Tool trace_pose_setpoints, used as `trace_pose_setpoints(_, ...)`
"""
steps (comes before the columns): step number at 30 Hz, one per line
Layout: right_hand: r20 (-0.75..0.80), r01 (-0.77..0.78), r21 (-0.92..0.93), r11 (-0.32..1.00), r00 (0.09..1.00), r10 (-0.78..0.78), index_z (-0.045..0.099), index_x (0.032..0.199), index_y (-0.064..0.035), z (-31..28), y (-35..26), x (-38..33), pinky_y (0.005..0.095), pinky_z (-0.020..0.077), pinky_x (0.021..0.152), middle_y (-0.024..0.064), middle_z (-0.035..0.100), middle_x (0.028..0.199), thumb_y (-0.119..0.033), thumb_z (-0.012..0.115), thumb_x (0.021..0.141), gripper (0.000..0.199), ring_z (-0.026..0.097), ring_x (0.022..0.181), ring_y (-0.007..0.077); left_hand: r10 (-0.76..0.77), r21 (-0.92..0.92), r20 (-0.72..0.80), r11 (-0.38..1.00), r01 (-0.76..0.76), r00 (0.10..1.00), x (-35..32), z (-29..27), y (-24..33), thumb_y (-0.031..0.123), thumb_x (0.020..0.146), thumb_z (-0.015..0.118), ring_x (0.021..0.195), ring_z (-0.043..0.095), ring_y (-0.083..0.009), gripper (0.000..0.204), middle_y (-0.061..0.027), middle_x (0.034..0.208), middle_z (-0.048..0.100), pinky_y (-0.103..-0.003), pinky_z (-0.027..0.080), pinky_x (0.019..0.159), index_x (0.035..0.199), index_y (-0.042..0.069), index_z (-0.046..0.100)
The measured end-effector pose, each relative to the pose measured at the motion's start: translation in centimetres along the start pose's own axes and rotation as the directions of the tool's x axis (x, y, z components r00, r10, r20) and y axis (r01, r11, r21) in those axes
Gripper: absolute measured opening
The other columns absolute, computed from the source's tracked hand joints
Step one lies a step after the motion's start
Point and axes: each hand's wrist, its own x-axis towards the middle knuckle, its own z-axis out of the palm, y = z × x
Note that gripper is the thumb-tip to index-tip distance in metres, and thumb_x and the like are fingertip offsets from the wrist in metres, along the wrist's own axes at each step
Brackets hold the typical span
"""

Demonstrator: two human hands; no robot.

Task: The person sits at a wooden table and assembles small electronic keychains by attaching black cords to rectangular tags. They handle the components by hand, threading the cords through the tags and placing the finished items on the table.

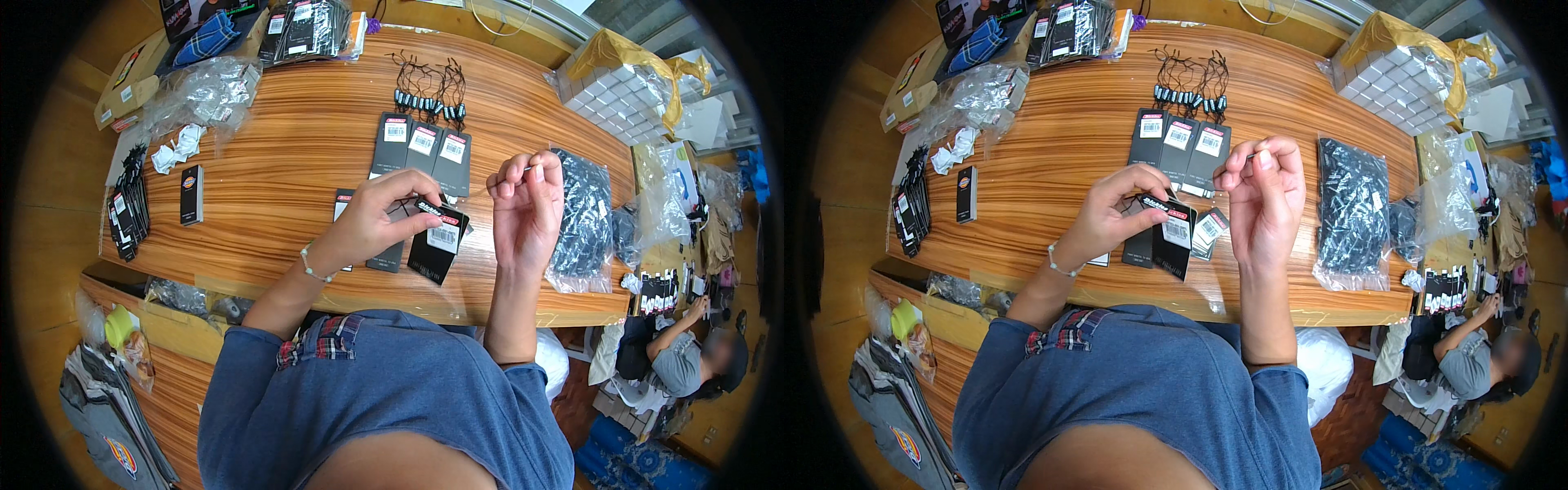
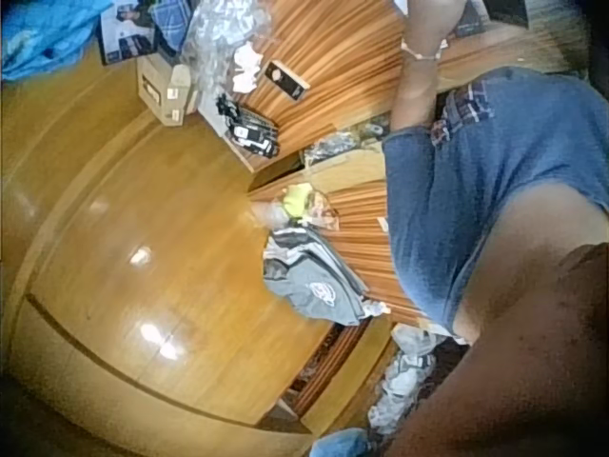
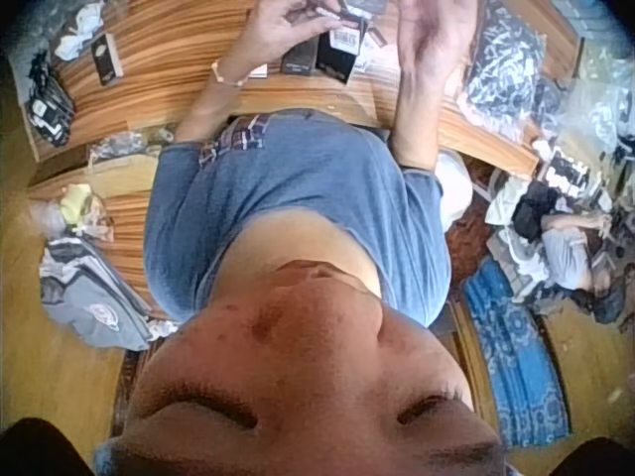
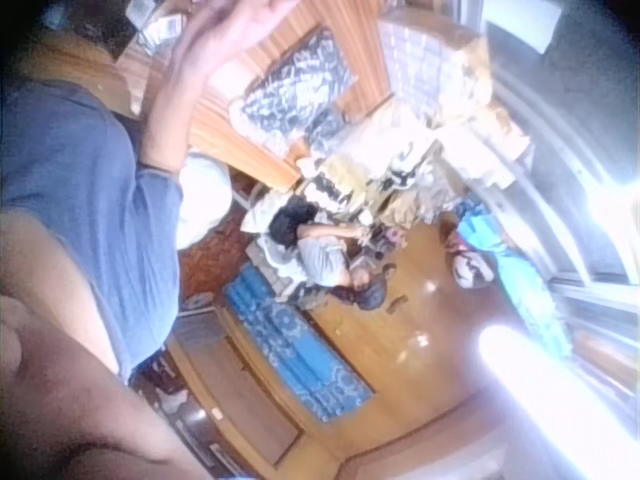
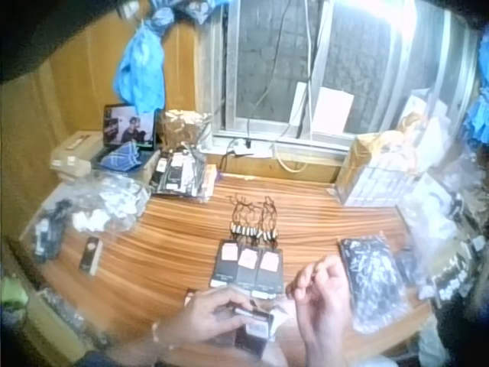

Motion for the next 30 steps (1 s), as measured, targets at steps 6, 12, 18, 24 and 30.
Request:
trace_pose_setpoints(6, -0.041, -0.077, -0.345, 0.935, 0.997, 0.067, 0.050, 0.100, -0.0006, 1.2, -0.3, -1.0, 0.0224, 0.0428, 0.062, 0.0087, 0.056, 0.076, -0.001, 0.052, 0.086, 0.014, 0.052, 0.066, 0.0114, 0.226, 0.285, -0.089, 0.939, -0.192, 0.970, 0.8, -0.5, 0.8, 0.005, 0.066, 0.073, 0.082, 0.056, -0.0170, 0.019, -0.0039, 0.083, 0.058, -0.028, 0.043, 0.074, 0.082, 0.005, 0.062)
trace_pose_setpoints(12, 0.023, -0.296, -0.478, 0.827, 0.937, 0.348, 0.049, 0.097, -0.0024, 1.6, -0.6, -1.5, 0.0180, 0.0429, 0.056, 0.0013, 0.058, 0.075, 0.001, 0.058, 0.082, 0.018, 0.056, 0.068, 0.0062, 0.115, 0.069, -0.080, 0.992, -0.109, 0.990, 0.8, -0.9, 1.5, 0.001, 0.069, 0.069, 0.076, 0.058, -0.0162, 0.014, -0.0048, 0.078, 0.061, -0.027, 0.045, 0.068, 0.081, 0.003, 0.063)
trace_pose_setpoints(18, 0.045, -0.402, -0.463, 0.790, 0.880, 0.474, 0.048, 0.092, -0.0046, 1.6, -0.6, -1.6, 0.0178, 0.0433, 0.055, 0.0013, 0.059, 0.073, 0.000, 0.059, 0.081, 0.016, 0.057, 0.067, 0.0064, 0.128, 0.070, 0.030, 0.989, -0.130, 0.991, 1.0, -1.6, 2.1, -0.003, 0.071, 0.065, 0.076, 0.060, -0.0159, 0.013, -0.0068, 0.081, 0.063, -0.026, 0.047, 0.068, 0.083, 0.001, 0.063)
trace_pose_setpoints(24, 0.064, -0.417, -0.474, 0.775, 0.862, 0.502, 0.047, 0.090, -0.0047, 1.3, -0.6, -1.6, 0.0174, 0.0434, 0.055, 0.0029, 0.060, 0.074, 0.000, 0.060, 0.081, 0.016, 0.058, 0.067, 0.0070, 0.059, 0.054, 0.117, 0.996, -0.066, 0.991, 1.0, -1.7, 2.0, 0.000, 0.071, 0.066, 0.077, 0.061, -0.0160, 0.014, -0.0076, 0.082, 0.064, -0.026, 0.047, 0.068, 0.085, 0.001, 0.065)
trace_pose_setpoints(30, 0.093, -0.404, -0.434, 0.805, 0.869, 0.486, 0.047, 0.089, -0.0042, 0.7, -0.3, -1.6, 0.0180, 0.0448, 0.054, 0.0060, 0.061, 0.073, 0.001, 0.060, 0.081, 0.016, 0.059, 0.065, 0.0081, 0.012, 0.018, 0.164, 1.000, -0.016, 0.986, 1.3, -1.9, 2.3, -0.002, 0.072, 0.065, 0.076, 0.062, -0.0161, 0.012, -0.0085, 0.082, 0.065, -0.025, 0.048, 0.068, 0.083, 0.001, 0.066)
